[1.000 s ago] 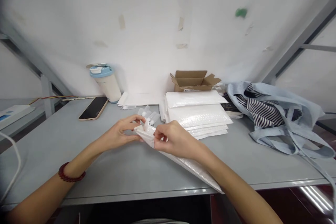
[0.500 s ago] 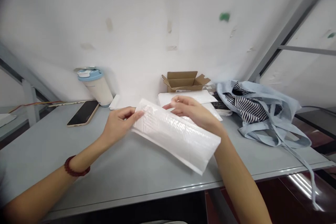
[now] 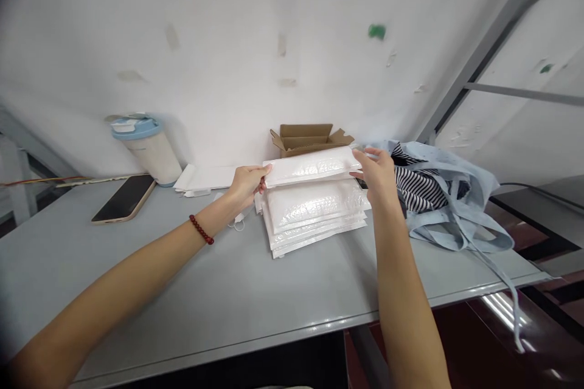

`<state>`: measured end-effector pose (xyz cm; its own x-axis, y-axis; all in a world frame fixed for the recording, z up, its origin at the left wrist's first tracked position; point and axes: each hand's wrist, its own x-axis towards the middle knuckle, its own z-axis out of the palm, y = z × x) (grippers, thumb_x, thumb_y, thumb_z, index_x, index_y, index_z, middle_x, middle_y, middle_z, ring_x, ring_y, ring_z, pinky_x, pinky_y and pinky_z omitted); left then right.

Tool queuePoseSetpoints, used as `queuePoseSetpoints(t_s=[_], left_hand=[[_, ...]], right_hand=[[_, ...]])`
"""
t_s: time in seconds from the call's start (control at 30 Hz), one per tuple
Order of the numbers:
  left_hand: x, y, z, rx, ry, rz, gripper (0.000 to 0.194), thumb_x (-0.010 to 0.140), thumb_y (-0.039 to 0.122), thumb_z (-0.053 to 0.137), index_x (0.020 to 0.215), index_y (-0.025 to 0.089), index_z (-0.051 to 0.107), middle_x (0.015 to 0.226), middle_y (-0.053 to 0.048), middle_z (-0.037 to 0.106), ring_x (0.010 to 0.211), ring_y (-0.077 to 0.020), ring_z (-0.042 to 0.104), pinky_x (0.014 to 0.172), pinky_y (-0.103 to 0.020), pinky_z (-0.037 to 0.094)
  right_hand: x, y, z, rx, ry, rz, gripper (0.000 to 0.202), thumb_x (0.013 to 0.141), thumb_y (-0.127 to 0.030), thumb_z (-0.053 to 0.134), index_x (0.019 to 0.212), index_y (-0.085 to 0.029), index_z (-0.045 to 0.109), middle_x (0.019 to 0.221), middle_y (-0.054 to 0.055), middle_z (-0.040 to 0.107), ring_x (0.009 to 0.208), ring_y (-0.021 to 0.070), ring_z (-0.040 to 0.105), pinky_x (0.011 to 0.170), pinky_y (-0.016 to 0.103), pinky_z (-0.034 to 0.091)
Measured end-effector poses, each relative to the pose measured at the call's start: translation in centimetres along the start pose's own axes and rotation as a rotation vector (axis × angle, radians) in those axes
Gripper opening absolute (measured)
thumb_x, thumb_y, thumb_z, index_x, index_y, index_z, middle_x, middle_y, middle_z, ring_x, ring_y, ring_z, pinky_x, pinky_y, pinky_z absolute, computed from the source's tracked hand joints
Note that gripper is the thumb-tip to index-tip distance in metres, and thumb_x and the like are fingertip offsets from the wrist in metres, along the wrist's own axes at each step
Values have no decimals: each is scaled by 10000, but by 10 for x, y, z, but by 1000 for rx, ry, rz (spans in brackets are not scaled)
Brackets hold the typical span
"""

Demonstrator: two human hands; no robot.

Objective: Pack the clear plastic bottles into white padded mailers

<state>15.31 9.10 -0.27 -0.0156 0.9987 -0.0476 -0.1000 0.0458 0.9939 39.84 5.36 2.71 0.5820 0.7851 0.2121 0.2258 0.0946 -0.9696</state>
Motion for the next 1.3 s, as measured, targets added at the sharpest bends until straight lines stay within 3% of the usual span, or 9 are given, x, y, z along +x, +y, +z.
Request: queuePoseSetpoints(t_s=[0.13,0.33,0.5,0.67,0.77,0.87,0.97,1.13,1.3], left_hand=[[8,6,9,46,-11,17,326,797,199,615,493,133,517,431,18,470,368,-73,446,409,-211,368],[16,5,-3,253,-64,65,256,823,257,576,619,105,608,516,-23,558,377,-73,449,380,-211,345],[25,4,-46,547,-54,169,280,852,319,467,812,113,652,770,-97,675,534,-127,571,496,-252,444],[49,2,-105,923,-118,330,193,559,312,738,681,174,681,828,-75,691,939,-276,594,819,-332,450],[61,-2,-127,1062,-172,379,240,552,354,741,719,186,704,865,-84,698,993,-296,568,839,-331,433],[68,-5,-136,1143,-229,417,249,578,370,722,749,189,716,888,-84,704,949,-280,579,806,-308,430],[70,-5,-138,1196,-273,447,200,602,353,701,736,207,724,876,-67,709,947,-271,582,782,-286,424],[67,-3,-138,1268,-279,455,177,692,320,612,731,200,737,852,-76,708,851,-240,613,694,-259,423],[63,-1,-136,1350,-292,464,223,732,270,538,771,191,743,890,-72,711,818,-214,627,674,-239,433]], right_hand=[[5,15,9,-391,28,-215,355,625,-352,678,921,-195,562,999,114,607,911,278,579,782,461,474],[0,34,26,-797,-8,-476,315,790,-289,480,1045,-147,600,1051,179,579,984,320,536,810,472,409],[-9,32,34,-851,17,-537,328,869,-283,381,1082,-142,587,1151,212,546,1081,362,496,837,547,365],[-21,18,36,-779,-194,-752,370,832,-448,530,1128,-231,572,1193,122,543,1117,311,479,908,498,348],[-28,11,37,-856,-248,-756,391,761,-448,640,1099,-257,594,1121,105,542,1074,316,476,866,478,367],[-30,8,36,-893,-302,-727,389,711,-418,701,1061,-272,615,1046,93,526,1020,303,484,831,450,385],[-27,8,32,-852,-353,-704,398,711,-386,698,1084,-286,603,997,72,527,938,264,526,794,408,413],[-24,10,31,-863,-295,-680,261,777,-281,605,1035,-247,627,953,60,578,719,198,566,698,364,430],[-27,8,35,-858,-246,-677,199,796,-212,560,981,-212,632,998,74,596,694,191,596,704,367,433]])
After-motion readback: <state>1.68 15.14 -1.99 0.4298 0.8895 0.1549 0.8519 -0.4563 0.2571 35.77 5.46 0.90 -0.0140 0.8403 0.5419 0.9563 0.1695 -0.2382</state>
